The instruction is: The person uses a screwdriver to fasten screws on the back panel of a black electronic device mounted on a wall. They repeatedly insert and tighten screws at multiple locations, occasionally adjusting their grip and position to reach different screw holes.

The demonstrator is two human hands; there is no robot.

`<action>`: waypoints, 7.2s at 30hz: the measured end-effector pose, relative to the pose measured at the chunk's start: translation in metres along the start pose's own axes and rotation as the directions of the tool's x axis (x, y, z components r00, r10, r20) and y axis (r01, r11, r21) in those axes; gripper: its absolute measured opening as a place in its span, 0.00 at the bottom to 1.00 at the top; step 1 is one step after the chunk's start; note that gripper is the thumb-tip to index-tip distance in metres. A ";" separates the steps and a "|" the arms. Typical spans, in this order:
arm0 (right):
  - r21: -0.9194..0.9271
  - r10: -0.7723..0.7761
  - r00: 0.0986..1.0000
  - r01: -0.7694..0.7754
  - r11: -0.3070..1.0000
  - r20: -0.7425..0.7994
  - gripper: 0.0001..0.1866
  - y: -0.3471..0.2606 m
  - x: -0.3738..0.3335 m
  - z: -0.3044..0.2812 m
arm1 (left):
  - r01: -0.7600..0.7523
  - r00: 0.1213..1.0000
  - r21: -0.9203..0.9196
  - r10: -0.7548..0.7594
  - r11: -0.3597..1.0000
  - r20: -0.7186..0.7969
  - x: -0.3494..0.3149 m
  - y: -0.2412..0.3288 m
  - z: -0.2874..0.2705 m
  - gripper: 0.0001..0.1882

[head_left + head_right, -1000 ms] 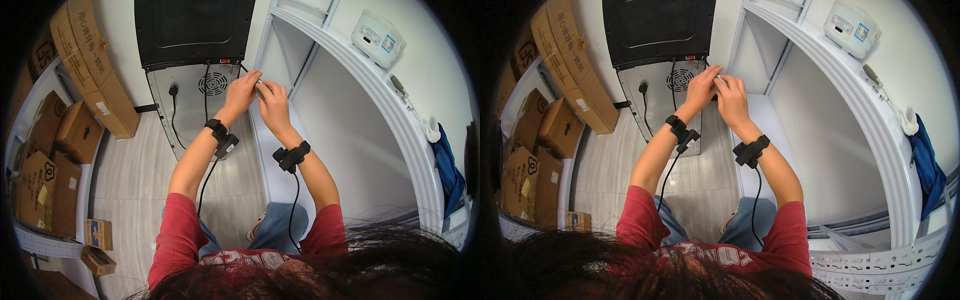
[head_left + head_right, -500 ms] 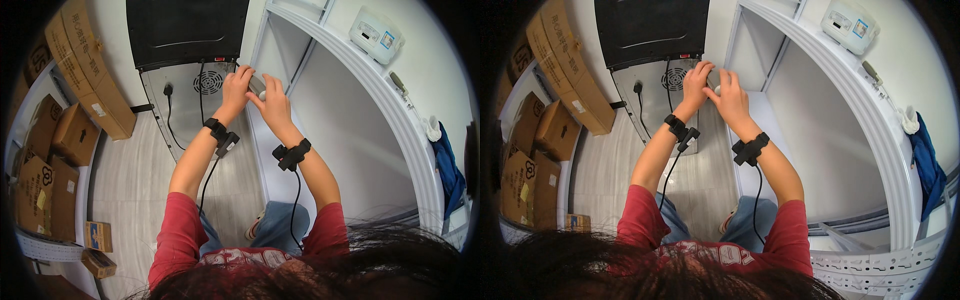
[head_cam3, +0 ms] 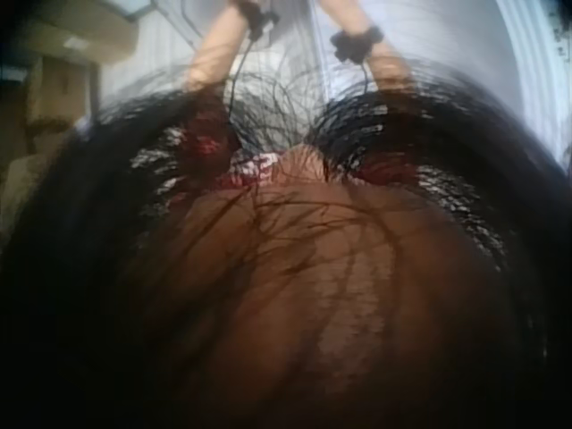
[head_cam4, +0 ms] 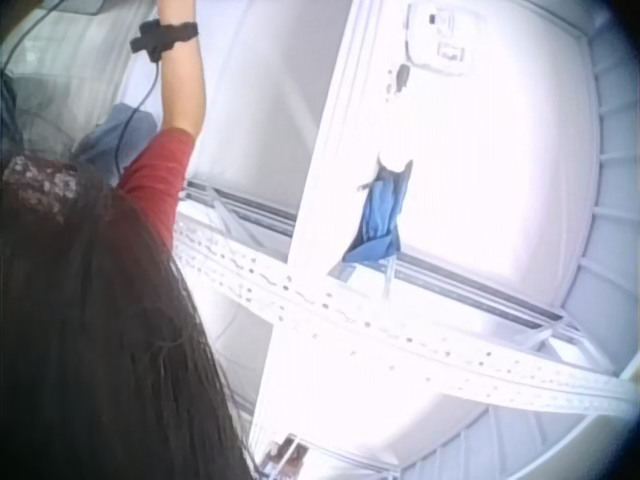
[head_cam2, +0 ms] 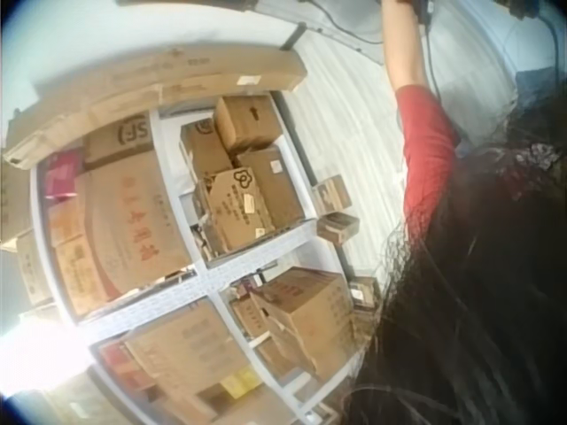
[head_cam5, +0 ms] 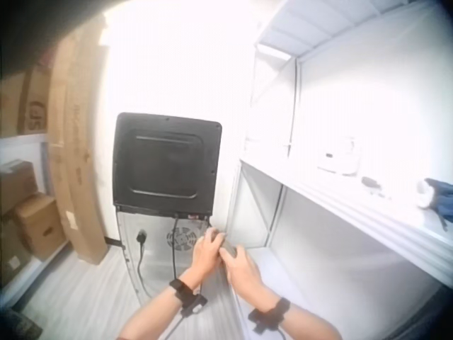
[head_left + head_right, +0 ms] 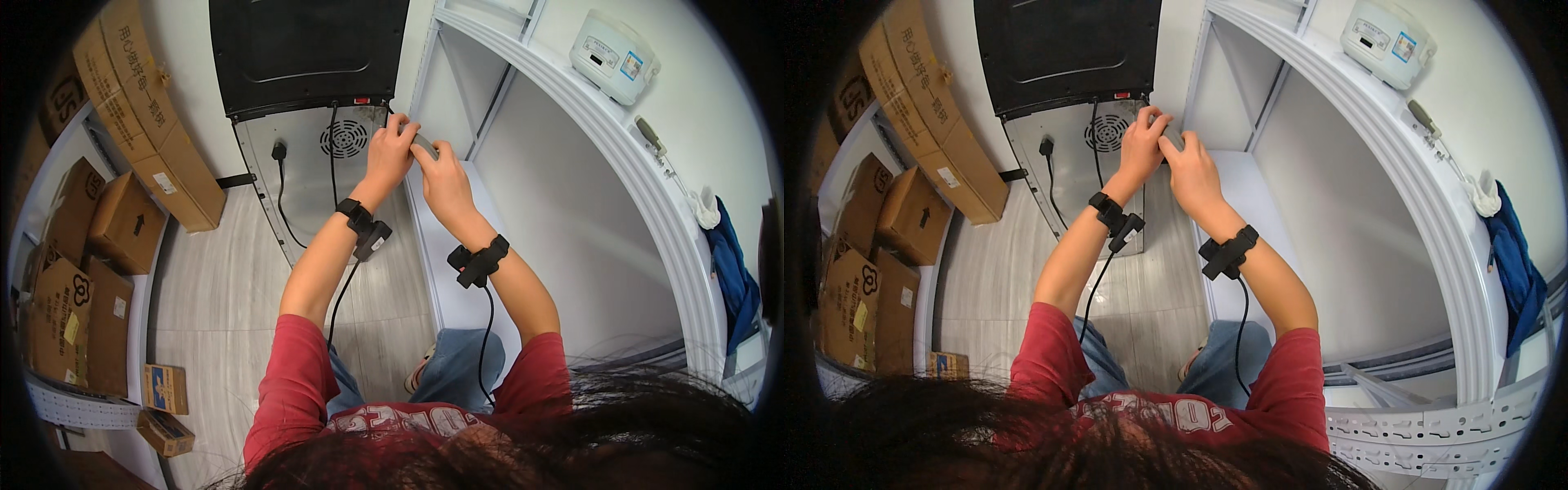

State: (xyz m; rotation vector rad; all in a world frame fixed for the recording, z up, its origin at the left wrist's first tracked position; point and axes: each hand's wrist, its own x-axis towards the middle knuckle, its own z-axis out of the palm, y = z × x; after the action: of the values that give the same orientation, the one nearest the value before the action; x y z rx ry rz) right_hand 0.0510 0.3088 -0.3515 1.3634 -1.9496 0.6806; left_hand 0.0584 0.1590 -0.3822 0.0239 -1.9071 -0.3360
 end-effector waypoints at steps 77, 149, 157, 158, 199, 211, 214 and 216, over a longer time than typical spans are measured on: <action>-0.082 -0.030 0.994 0.021 0.996 -0.101 0.25 -0.012 0.011 0.004 | -0.035 0.965 -0.022 0.028 0.999 -0.262 0.004 0.019 -0.015 0.23; -0.022 0.057 0.995 -0.059 0.998 -0.077 0.15 -0.007 0.001 0.002 | 0.028 1.000 -0.108 -0.029 0.994 -0.003 -0.001 0.012 -0.001 0.19; -0.017 0.069 0.995 -0.070 0.997 -0.065 0.15 -0.008 0.002 0.001 | 0.026 0.999 -0.106 -0.029 0.994 -0.027 -0.001 0.011 0.001 0.19; -0.009 0.082 0.995 -0.083 0.997 -0.058 0.14 -0.010 0.003 0.000 | 0.023 0.999 -0.098 -0.026 0.995 -0.035 0.000 0.012 0.000 0.19; -0.047 0.058 0.998 -0.057 0.997 0.007 0.19 -0.006 0.009 -0.001 | 0.087 0.996 -0.080 -0.089 0.993 -0.027 -0.005 0.006 0.000 0.23; -0.063 0.022 0.998 -0.026 0.998 -0.059 0.20 -0.007 0.000 -0.004 | 0.014 0.994 -0.126 -0.027 0.992 -0.107 -0.005 0.010 0.003 0.25; -0.055 0.025 0.997 -0.029 0.998 -0.066 0.19 -0.007 -0.001 -0.004 | 0.028 0.997 -0.106 -0.036 0.994 -0.075 -0.007 0.010 0.000 0.22; -0.054 0.025 0.998 -0.028 0.998 -0.061 0.19 -0.006 -0.002 -0.003 | 0.044 0.997 -0.100 -0.049 0.994 -0.054 -0.008 0.010 -0.001 0.21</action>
State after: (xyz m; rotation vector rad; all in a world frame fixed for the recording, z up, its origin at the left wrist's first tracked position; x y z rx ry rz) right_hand 0.0579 0.3101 -0.3512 1.2718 -1.9278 0.6688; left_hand 0.0634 0.1698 -0.3866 0.0116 -1.8337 -0.4564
